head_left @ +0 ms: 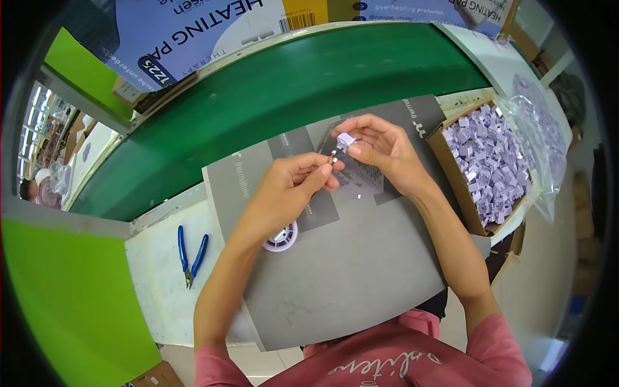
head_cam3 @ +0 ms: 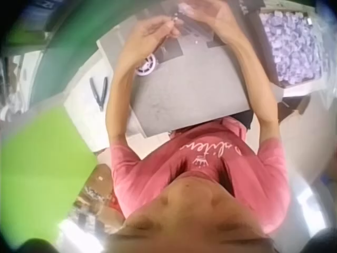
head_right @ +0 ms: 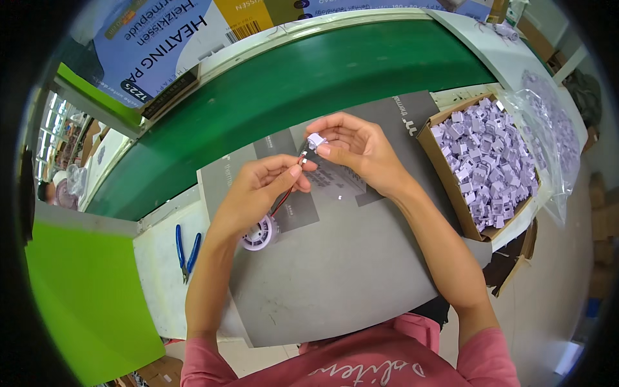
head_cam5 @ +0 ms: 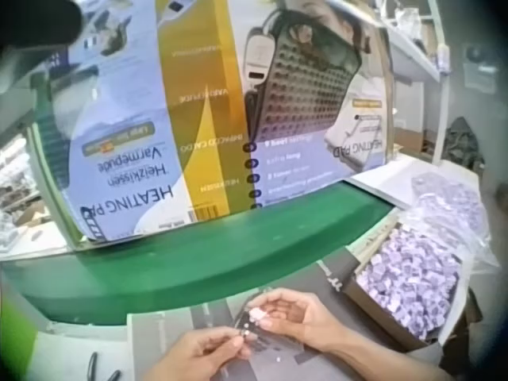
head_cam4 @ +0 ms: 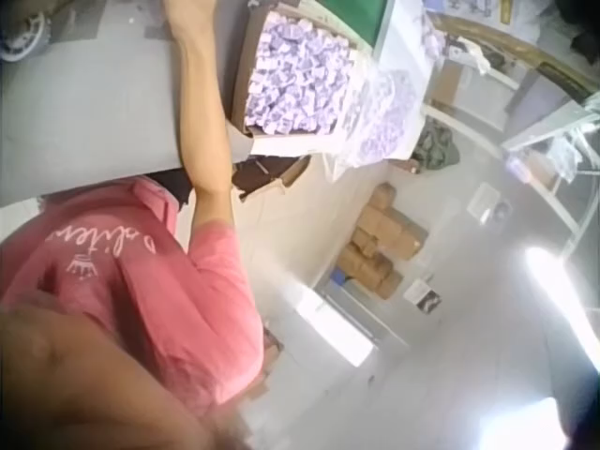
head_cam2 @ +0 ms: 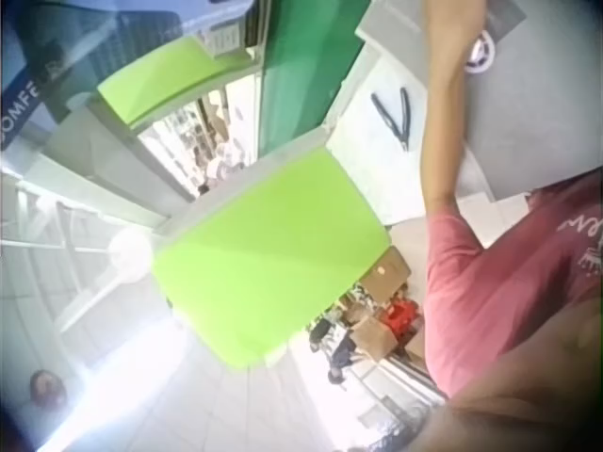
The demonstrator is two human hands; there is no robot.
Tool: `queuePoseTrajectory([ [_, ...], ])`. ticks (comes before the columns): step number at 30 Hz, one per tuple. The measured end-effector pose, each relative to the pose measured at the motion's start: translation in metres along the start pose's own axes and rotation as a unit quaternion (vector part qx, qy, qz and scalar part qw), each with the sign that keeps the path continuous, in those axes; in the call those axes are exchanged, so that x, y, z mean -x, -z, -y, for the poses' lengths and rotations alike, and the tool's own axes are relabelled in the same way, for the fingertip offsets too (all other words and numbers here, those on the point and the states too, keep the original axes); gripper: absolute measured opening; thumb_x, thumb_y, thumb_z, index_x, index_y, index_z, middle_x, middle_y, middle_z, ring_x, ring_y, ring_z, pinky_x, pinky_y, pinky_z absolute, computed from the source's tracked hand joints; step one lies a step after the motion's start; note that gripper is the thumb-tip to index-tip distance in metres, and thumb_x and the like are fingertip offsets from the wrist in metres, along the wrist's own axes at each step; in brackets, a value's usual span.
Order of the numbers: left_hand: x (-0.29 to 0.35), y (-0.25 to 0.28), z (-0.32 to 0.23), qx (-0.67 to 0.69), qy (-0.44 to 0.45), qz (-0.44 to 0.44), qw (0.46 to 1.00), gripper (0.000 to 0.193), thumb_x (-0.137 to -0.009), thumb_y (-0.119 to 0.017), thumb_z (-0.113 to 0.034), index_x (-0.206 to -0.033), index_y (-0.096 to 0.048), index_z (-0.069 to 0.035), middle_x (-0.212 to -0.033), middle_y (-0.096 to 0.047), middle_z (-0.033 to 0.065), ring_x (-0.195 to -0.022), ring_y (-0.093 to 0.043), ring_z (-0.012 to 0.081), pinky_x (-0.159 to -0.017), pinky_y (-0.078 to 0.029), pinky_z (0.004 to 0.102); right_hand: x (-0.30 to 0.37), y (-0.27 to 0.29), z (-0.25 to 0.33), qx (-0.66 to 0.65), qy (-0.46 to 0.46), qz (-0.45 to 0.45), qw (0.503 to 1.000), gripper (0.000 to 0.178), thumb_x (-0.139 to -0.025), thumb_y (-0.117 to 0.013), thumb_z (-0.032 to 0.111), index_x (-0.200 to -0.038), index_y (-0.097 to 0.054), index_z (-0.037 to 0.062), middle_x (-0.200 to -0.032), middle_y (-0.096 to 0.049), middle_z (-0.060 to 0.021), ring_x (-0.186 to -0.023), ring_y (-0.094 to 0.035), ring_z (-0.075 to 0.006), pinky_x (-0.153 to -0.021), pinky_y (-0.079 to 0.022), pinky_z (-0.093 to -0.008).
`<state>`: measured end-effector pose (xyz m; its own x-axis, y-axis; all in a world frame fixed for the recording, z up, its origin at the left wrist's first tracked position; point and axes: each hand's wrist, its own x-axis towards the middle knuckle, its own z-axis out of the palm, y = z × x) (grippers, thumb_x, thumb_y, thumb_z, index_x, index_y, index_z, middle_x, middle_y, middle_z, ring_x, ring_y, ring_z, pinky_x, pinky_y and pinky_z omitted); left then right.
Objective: The person assembles small plastic components by inserting purple inserts into a circular housing at an assembly station, using pliers to manipulate the inserts.
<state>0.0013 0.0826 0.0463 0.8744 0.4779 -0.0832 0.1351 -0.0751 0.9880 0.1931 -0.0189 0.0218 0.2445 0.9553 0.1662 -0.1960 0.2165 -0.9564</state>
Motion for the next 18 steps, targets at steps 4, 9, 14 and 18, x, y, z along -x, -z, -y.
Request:
queuePoseTrajectory([
  [4,0.0000,-0.0037,0.0015,0.033,0.019,-0.024,0.999,0.028,-0.103,-0.054,-0.025,-0.107,-0.071,-0.004,-0.082,-0.065,-0.0008,-0.074,-0.052,0.0060,-0.063,-0.040,0.0230,0.0001,-0.0014,-0.0035,-0.013,-0.014,0.019,1.000,0.035,-0.089,-0.073,0.010,-0.120,-0.061,-0.0012,-0.113,-0.066,-0.0092,-0.105,-0.063,-0.0145,-0.095,-0.051,-0.0297],
  [9,0.0019,-0.0010,-0.0030,0.030,0.046,-0.027,0.998,0.027,-0.103,-0.055,-0.026,-0.106,-0.071,-0.005,-0.080,-0.063,-0.0011,-0.076,-0.053,0.0061,-0.065,-0.041,0.0222,0.0007,-0.0031,-0.0038,-0.025,-0.030,0.033,0.999,0.034,-0.089,-0.072,0.010,-0.119,-0.061,-0.0009,-0.112,-0.067,-0.0092,-0.105,-0.063,-0.0147,-0.095,-0.051,-0.0296],
  [14,0.0016,-0.0008,-0.0021,0.039,0.022,-0.015,0.999,0.025,-0.101,-0.058,-0.023,-0.103,-0.071,-0.002,-0.084,-0.065,0.0007,-0.082,-0.059,0.0084,-0.074,-0.045,0.0234,0.0018,-0.0049,0.0005,-0.040,-0.027,0.041,0.998,0.034,-0.089,-0.072,0.009,-0.119,-0.061,-0.0013,-0.111,-0.067,-0.0092,-0.105,-0.064,-0.0152,-0.095,-0.051,-0.0297],
  [18,0.0023,0.0001,-0.0053,0.047,0.026,-0.008,0.999,0.024,-0.100,-0.059,-0.021,-0.102,-0.070,0.000,-0.084,-0.067,0.0012,-0.081,-0.060,0.0084,-0.073,-0.046,0.0236,0.0040,-0.0053,0.0030,-0.012,-0.022,0.051,0.998,0.033,-0.089,-0.070,0.006,-0.119,-0.061,-0.0019,-0.112,-0.067,-0.0092,-0.105,-0.064,-0.0153,-0.095,-0.051,-0.0298],
])
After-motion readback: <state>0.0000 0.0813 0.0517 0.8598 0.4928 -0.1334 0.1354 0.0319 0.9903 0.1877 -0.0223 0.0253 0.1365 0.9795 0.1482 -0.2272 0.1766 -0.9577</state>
